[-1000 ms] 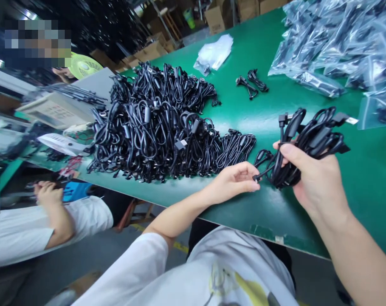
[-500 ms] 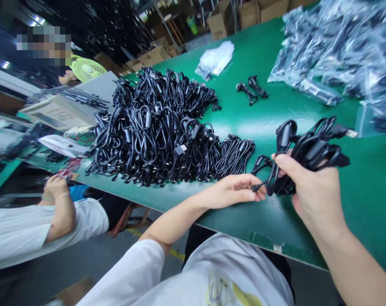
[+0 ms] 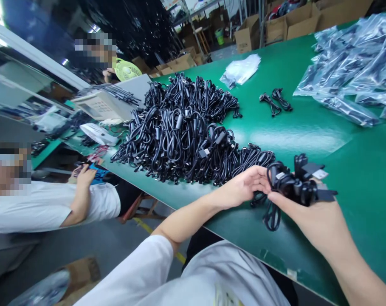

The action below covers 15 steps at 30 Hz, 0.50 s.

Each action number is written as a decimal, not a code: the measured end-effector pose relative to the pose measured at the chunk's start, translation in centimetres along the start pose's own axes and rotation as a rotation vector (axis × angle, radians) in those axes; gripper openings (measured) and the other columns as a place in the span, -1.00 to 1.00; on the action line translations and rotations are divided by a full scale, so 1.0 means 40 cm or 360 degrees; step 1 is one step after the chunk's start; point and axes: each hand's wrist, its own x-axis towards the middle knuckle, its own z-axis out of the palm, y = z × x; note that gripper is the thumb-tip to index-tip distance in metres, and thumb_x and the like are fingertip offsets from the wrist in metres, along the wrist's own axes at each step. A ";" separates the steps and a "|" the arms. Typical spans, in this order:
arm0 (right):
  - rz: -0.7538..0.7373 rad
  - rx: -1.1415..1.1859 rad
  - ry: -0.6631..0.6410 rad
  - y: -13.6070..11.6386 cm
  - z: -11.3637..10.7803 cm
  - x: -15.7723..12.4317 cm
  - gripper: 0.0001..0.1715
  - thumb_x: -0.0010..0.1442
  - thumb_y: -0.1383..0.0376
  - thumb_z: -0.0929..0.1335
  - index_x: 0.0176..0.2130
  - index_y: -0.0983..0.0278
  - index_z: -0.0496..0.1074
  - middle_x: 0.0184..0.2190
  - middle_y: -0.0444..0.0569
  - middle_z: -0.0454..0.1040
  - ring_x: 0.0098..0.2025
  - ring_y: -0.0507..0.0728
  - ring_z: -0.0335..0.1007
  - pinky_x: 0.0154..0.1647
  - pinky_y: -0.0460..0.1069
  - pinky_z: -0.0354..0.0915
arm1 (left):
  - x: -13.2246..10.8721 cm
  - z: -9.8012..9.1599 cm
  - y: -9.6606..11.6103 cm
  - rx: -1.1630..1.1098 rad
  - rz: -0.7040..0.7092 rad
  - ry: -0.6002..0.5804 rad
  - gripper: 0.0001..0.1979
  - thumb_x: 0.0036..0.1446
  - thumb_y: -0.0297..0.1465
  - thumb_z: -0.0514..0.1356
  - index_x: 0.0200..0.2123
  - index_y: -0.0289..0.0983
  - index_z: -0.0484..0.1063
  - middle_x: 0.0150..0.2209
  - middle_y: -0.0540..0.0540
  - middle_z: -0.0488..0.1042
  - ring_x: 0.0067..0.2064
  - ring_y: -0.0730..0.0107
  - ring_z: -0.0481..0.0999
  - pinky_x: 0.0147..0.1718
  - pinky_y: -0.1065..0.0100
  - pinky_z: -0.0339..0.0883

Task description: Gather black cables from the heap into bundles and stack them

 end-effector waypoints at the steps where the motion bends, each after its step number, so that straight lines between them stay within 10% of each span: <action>1: 0.0071 -0.0075 -0.0054 -0.006 0.003 -0.004 -0.46 -0.24 -0.11 0.54 -0.22 -0.04 0.56 -0.20 -0.11 0.63 -0.13 0.45 0.55 -0.17 0.36 0.47 | -0.002 0.002 0.004 0.0058 -0.0029 0.0077 -0.28 -0.32 0.04 0.46 -0.19 -0.26 0.32 -0.30 -0.03 0.38 -0.26 0.44 0.38 -0.16 0.32 0.25; 15: -0.0050 0.0215 -0.0156 0.007 0.031 -0.005 -0.41 -0.20 0.06 0.59 -0.13 0.07 0.52 -0.10 -0.13 0.59 -0.04 0.31 0.51 0.08 0.29 0.38 | -0.008 0.001 0.010 -0.0015 -0.0099 0.0215 -0.59 -0.06 -0.15 0.40 -0.33 -0.31 0.37 -0.38 0.03 0.38 -0.35 0.56 0.32 -0.30 0.42 0.15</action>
